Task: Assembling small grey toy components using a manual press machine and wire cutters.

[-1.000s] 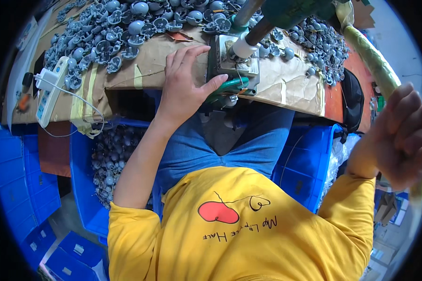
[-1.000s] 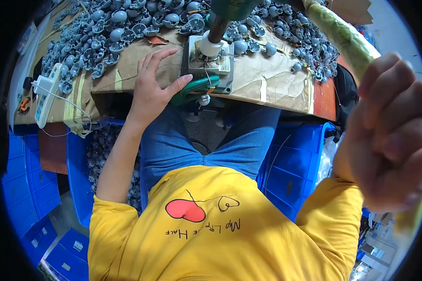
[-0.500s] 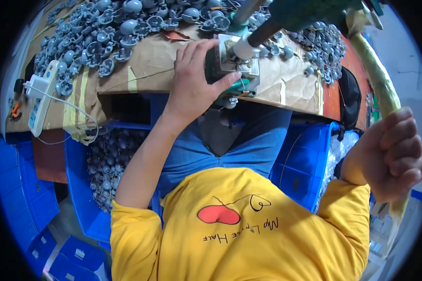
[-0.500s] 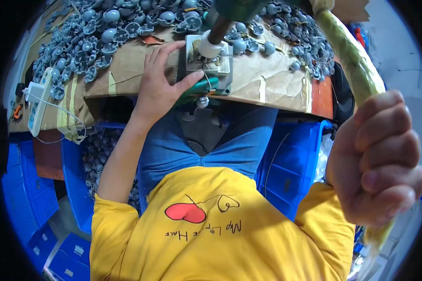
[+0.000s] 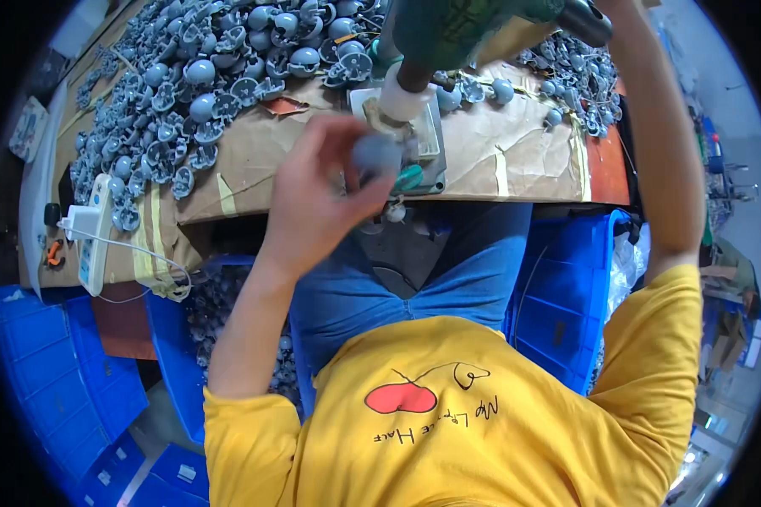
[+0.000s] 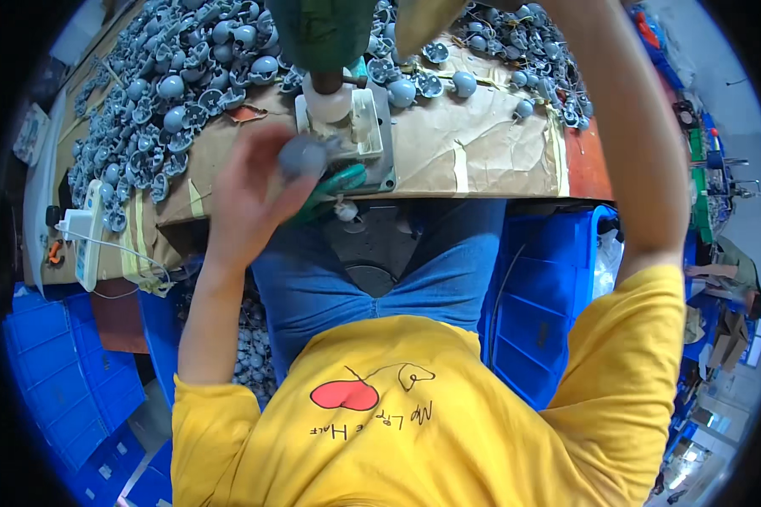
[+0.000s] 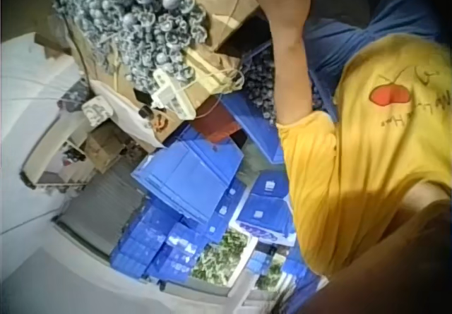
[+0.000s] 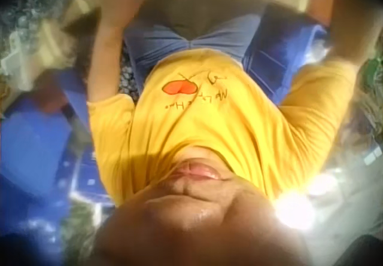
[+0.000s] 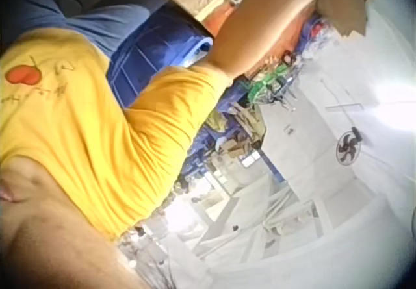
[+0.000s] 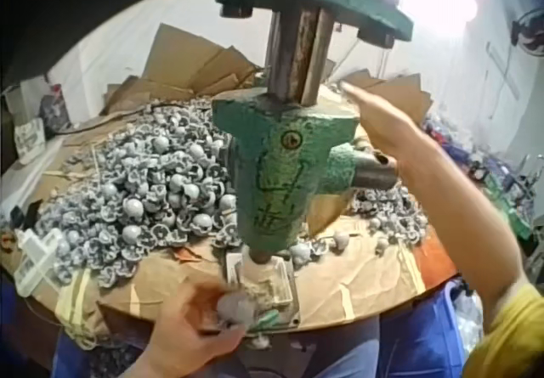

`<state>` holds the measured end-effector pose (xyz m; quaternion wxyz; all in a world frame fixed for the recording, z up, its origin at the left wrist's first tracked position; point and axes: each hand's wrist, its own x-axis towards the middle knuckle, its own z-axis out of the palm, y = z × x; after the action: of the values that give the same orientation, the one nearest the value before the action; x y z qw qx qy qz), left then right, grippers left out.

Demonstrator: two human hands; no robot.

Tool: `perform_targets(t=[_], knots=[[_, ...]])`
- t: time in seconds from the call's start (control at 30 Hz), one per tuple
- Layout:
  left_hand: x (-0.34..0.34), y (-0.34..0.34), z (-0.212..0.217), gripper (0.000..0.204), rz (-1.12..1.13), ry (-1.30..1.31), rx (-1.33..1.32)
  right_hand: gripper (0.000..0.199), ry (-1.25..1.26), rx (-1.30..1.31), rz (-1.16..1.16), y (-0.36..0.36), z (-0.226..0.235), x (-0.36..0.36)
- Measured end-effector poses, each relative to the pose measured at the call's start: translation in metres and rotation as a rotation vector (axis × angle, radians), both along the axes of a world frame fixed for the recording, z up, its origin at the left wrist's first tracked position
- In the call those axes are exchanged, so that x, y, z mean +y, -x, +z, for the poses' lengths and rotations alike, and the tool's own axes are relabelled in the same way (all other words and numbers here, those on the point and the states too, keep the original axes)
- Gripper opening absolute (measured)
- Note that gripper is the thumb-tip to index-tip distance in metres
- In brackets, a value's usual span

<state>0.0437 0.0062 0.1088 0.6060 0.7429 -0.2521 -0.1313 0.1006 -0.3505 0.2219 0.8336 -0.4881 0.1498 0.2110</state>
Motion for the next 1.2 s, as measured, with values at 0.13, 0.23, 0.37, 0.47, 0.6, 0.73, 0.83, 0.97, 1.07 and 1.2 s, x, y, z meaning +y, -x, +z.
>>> perform_targets(t=[0.13,0.23,0.37,0.47,0.6,0.73,0.83,0.97,1.07,1.2], knots=[[0.052,0.049,-0.003,0.038,-0.14,0.488,0.343,0.026,0.565,-0.449,0.065,0.099,-0.106,0.036],[0.083,0.061,-0.025,0.048,-0.234,0.37,0.162,0.031,0.458,0.018,0.309,0.167,-0.098,0.155],[0.071,0.086,-0.01,0.048,-0.021,0.416,0.301,0.046,0.138,-0.301,0.101,0.196,-0.117,0.213],[0.078,0.081,-0.014,0.05,-0.074,0.285,0.212,0.031,0.189,-0.491,0.021,0.196,-0.118,0.225],[0.082,0.082,-0.016,0.05,-0.162,0.229,0.149,0.02,0.255,-0.618,-0.055,0.198,-0.124,0.23],[0.085,0.084,-0.016,0.05,-0.17,0.205,0.129,0.018,0.223,-0.664,-0.059,0.201,-0.126,0.232],[0.085,0.084,-0.017,0.05,-0.182,0.219,0.141,0.016,0.21,-0.66,-0.091,0.203,-0.126,0.235],[0.086,0.083,-0.016,0.049,-0.206,0.225,0.177,0.016,0.203,-0.65,-0.097,0.204,-0.127,0.235],[0.087,0.085,-0.018,0.049,-0.194,0.296,0.27,0.015,0.221,-0.613,-0.069,0.204,-0.127,0.234],[0.08,0.089,-0.015,0.053,-0.084,0.286,0.144,0.014,-0.059,-0.227,-0.095,0.2,-0.129,0.24]])
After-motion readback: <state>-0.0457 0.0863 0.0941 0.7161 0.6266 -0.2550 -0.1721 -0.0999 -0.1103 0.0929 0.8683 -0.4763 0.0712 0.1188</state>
